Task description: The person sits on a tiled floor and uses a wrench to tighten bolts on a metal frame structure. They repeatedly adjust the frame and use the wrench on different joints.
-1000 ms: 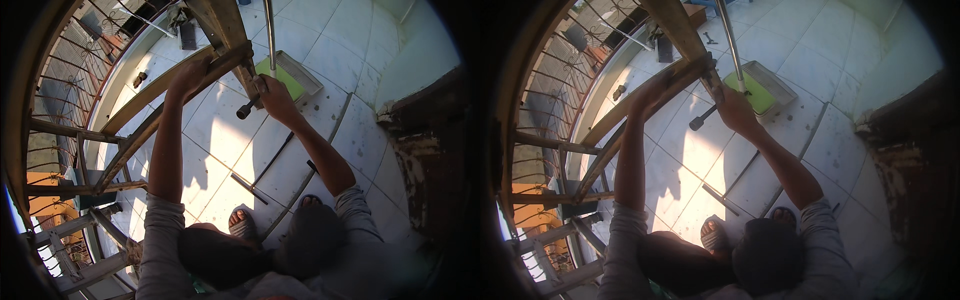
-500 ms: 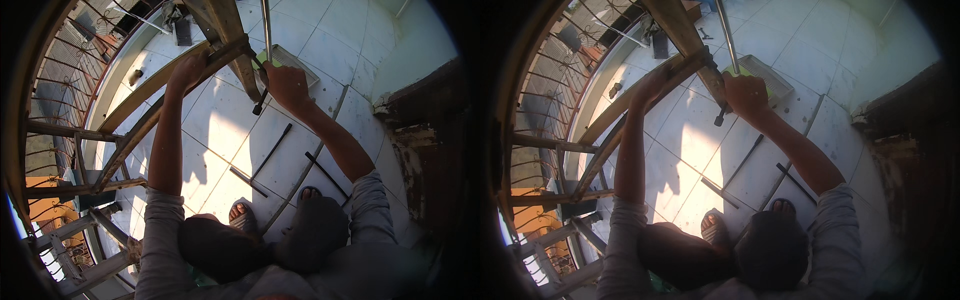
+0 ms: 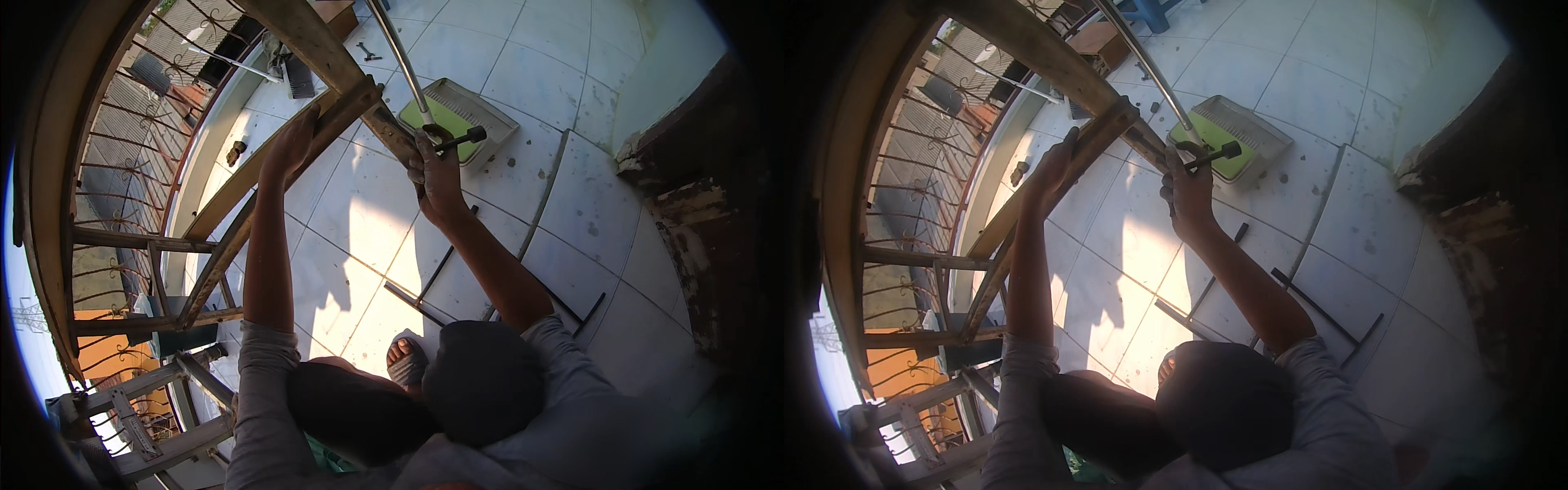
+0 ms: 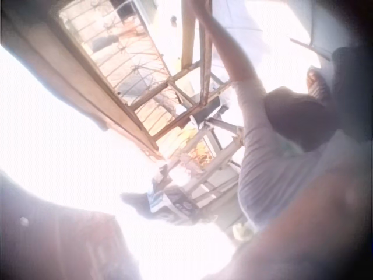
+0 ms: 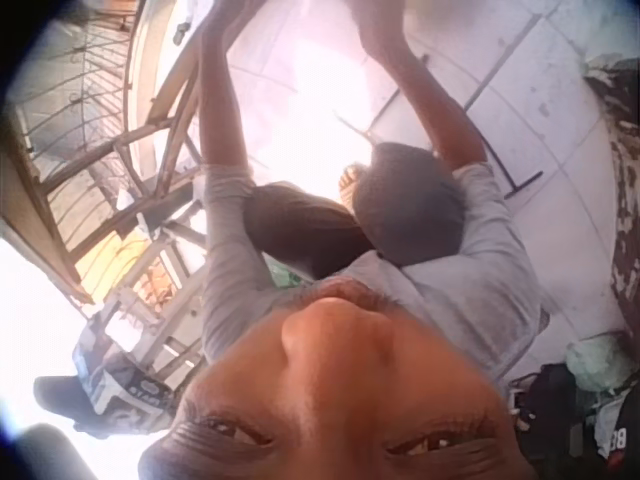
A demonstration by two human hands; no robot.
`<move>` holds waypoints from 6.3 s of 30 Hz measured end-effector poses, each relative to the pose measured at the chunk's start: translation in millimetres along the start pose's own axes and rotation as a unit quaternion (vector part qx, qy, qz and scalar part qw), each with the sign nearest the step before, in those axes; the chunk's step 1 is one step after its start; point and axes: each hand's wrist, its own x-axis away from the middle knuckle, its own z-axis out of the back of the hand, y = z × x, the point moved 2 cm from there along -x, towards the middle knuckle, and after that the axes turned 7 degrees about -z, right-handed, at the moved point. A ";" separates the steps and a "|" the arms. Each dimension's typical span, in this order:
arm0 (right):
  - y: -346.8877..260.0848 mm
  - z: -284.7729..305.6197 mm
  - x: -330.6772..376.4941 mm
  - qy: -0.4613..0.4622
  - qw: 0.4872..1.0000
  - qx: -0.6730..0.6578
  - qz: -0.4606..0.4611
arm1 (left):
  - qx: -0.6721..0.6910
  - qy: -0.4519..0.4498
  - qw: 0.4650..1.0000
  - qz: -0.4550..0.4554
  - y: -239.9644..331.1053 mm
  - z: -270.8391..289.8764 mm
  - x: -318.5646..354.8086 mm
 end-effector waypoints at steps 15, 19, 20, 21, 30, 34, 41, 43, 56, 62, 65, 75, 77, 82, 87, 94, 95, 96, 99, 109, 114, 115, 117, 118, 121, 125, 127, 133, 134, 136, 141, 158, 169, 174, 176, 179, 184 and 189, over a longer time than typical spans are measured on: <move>25.3 -16.0 -5.8 -0.058 0.997 0.038 0.028 | 0.065 -0.025 0.994 0.079 -3.6 -0.2 -1.3; 28.4 -16.5 -12.0 -0.006 0.987 0.094 0.130 | 0.045 -0.021 0.998 0.033 5.8 3.1 3.1; 29.4 -16.7 -15.3 0.010 0.982 0.111 0.150 | 0.022 0.002 1.000 0.004 9.3 1.9 5.6; 31.3 -16.7 -19.7 0.011 0.981 0.119 0.154 | -0.003 0.025 0.999 -0.026 15.0 0.0 8.4; 23.9 -32.1 -14.1 0.001 0.997 0.037 0.074 | -0.077 0.012 0.992 -0.096 2.5 -0.6 6.1; 23.5 -45.5 -12.6 -0.024 0.999 -0.027 -0.003 | -0.107 0.042 0.979 -0.167 -7.7 -3.6 4.5; 26.2 -53.5 -22.7 0.016 0.972 -0.112 -0.207 | -0.137 0.035 0.974 -0.178 -27.1 -9.3 -3.4; 25.0 -47.4 -26.5 0.022 0.972 -0.093 -0.217 | -0.153 0.066 0.958 -0.233 -29.8 -14.2 -1.4; -0.4 -20.6 -43.3 -0.017 0.484 0.790 0.377 | -0.079 0.029 0.982 -0.171 -46.8 -14.0 -16.1; -35.2 52.5 -30.0 -0.017 0.567 0.753 0.334 | -0.084 0.118 0.965 -0.218 -25.4 -0.8 -2.1; -57.8 135.5 10.9 0.062 0.533 0.825 0.177 | -0.016 0.408 0.860 -0.305 27.2 -9.3 66.6; -71.1 292.9 -10.0 0.146 0.419 0.896 0.020 | -0.043 -0.049 0.991 -0.118 62.1 -348.7 189.5; -71.4 282.7 -11.2 0.128 0.433 0.892 0.023 | -0.026 -0.050 0.990 -0.131 54.1 -365.8 185.1; -68.0 234.6 32.9 0.125 0.462 0.860 0.180 | 0.129 -0.044 0.991 -0.010 57.0 -318.0 172.3; 15.2 163.7 75.8 -0.147 0.820 0.545 -0.097 | 0.281 0.073 0.957 0.012 81.8 -254.0 165.7; 2.7 90.1 62.8 -0.126 0.803 0.581 -0.038 | 0.273 0.095 0.957 -0.031 117.7 -153.6 115.4; -7.8 81.6 62.5 -0.115 0.787 0.606 -0.014 | 0.203 0.093 0.974 -0.040 116.0 -135.3 110.1; -17.5 73.4 61.7 -0.105 0.769 0.631 0.012 | 0.132 0.092 0.986 -0.047 117.6 -115.6 107.5; -26.7 62.0 58.5 -0.091 0.796 0.598 -0.007 | 0.068 0.355 0.929 -0.073 98.9 -62.6 106.3; -25.8 26.1 66.5 -0.087 0.891 0.402 -0.191 | -0.174 0.183 0.954 -0.158 -27.5 4.1 16.5; -43.2 12.7 74.1 -0.087 0.905 0.332 -0.250 | 0.111 -0.033 0.990 0.084 -3.2 5.1 18.9; -45.3 10.0 75.2 -0.088 0.907 0.321 -0.259 | 0.132 -0.033 0.986 0.100 -2.6 6.9 19.7; -48.6 7.7 75.8 -0.051 0.909 0.329 -0.253 | 0.131 -0.035 0.987 0.081 -2.0 7.6 20.6; -50.6 7.2 76.3 -0.031 0.909 0.332 -0.249 | 0.130 -0.036 0.988 0.070 -2.6 8.0 20.7; -52.4 -0.5 81.1 -0.023 0.911 0.322 -0.255 | 0.117 -0.045 0.990 0.065 -3.4 7.3 20.3; -51.7 -7.9 85.4 -0.010 0.917 0.304 -0.257 | 0.126 -0.055 0.990 0.042 -3.4 11.6 23.5; -51.3 -5.4 85.3 -0.025 0.913 0.310 -0.262 | 0.097 -0.040 0.994 -0.005 0.2 10.8 23.4; -49.3 -0.3 83.5 -0.006 0.899 0.377 -0.224 | 0.087 -0.064 0.993 0.042 7.8 10.8 19.5; -46.5 -1.5 81.9 0.006 0.889 0.406 -0.209 | 0.103 -0.059 0.990 0.071 4.3 12.7 21.8; -32.5 -6.4 85.7 0.017 0.858 0.493 -0.146 | 0.030 0.029 0.998 -0.042 -8.9 18.2 30.7; 2.9 45.8 107.3 0.000 0.763 0.644 -0.060 | 0.059 0.469 0.826 -0.306 15.0 20.1 86.0; 167.0 185.1 57.4 -0.181 0.491 0.850 -0.056 | 0.324 0.446 0.784 0.286 -272.5 -102.9 528.4; 12.7 122.4 -9.5 -0.131 0.462 0.877 -0.009 | 0.299 0.213 0.927 0.072 -169.7 -42.6 353.5; -54.8 94.0 -37.0 -0.112 0.410 0.885 -0.192 | 0.217 0.223 0.944 -0.109 -66.4 22.7 265.2; -107.4 93.7 -42.1 -0.048 0.373 0.866 -0.329 | 0.158 0.228 0.947 -0.159 -29.8 44.9 218.4; -185.6 105.5 -59.2 -0.012 0.392 0.854 -0.343 | 0.123 0.257 0.939 -0.191 21.9 59.4 138.3; -245.6 136.9 -146.7 0.055 0.578 0.805 -0.127 | 0.171 0.162 0.971 -0.042 28.1 55.7 17.9; -196.5 153.6 -282.1 -0.005 0.660 0.750 -0.053 | 0.188 0.027 0.969 0.160 12.7 23.7 -14.6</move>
